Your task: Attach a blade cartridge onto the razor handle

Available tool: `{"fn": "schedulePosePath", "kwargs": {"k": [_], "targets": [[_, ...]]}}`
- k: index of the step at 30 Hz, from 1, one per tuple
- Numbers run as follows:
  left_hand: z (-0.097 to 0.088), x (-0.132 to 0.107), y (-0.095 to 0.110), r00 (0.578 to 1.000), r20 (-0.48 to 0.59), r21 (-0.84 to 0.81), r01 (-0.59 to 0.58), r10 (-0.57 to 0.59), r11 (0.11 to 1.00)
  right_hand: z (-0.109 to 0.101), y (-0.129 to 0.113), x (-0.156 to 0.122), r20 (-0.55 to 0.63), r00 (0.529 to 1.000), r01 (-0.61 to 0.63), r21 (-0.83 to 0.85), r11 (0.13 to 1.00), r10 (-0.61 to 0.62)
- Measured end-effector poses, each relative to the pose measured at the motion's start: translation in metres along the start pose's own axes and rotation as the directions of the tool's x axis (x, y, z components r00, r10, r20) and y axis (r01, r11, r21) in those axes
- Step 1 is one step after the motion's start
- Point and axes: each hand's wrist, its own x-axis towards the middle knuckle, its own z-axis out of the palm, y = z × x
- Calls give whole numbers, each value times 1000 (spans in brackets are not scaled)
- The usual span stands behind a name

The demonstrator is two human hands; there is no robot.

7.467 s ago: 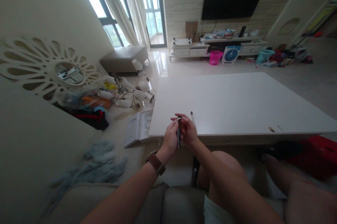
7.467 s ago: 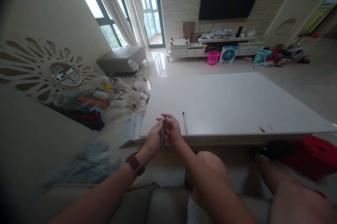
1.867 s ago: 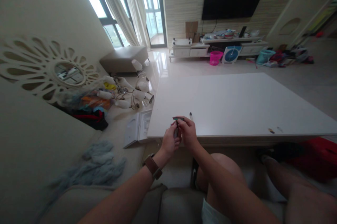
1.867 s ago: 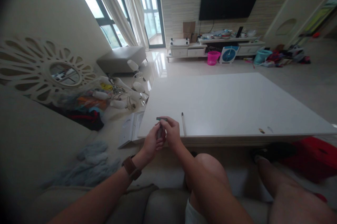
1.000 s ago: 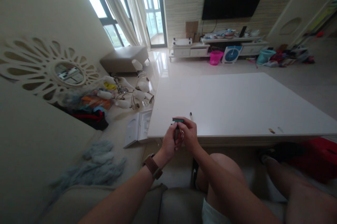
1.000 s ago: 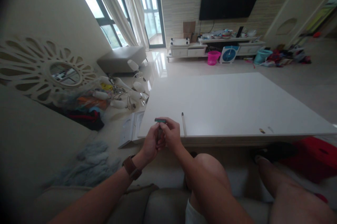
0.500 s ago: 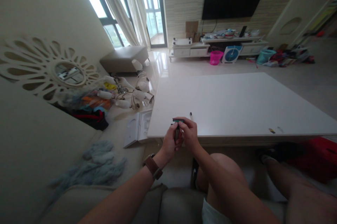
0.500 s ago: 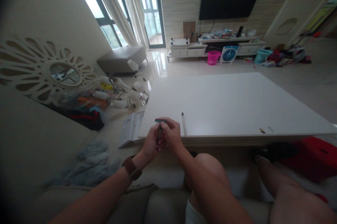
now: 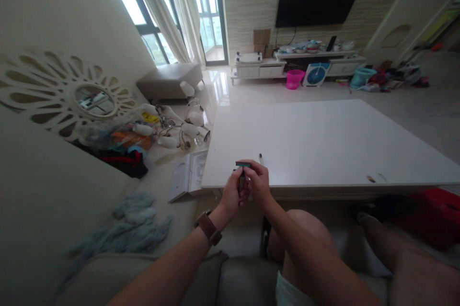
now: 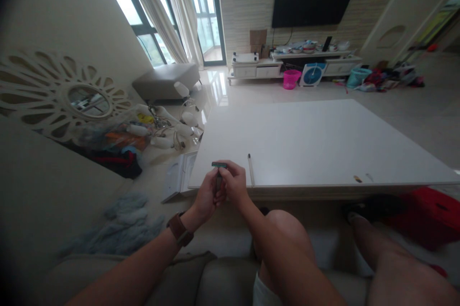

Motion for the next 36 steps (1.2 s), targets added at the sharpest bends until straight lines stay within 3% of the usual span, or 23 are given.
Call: {"fn": "schedulePosePath", "kwargs": {"k": [6, 12, 26, 36], "targets": [[-1, 1, 0, 1000, -6, 18, -22, 23, 1000, 0, 0, 0, -26, 999, 21, 5, 1000, -21], [-1, 2, -1, 998, -6, 42, -54, 55, 998, -5, 8, 2, 62, 997, -45, 61, 997, 41], [-3, 6, -6, 989, -44, 107, -137, 142, 985, 0, 3, 6, 45, 996, -83, 282, 956, 73], [-1, 5, -5, 997, -32, 39, -74, 75, 996, -3, 7, 7, 55, 998, -57, 297, 953, 43]]}}
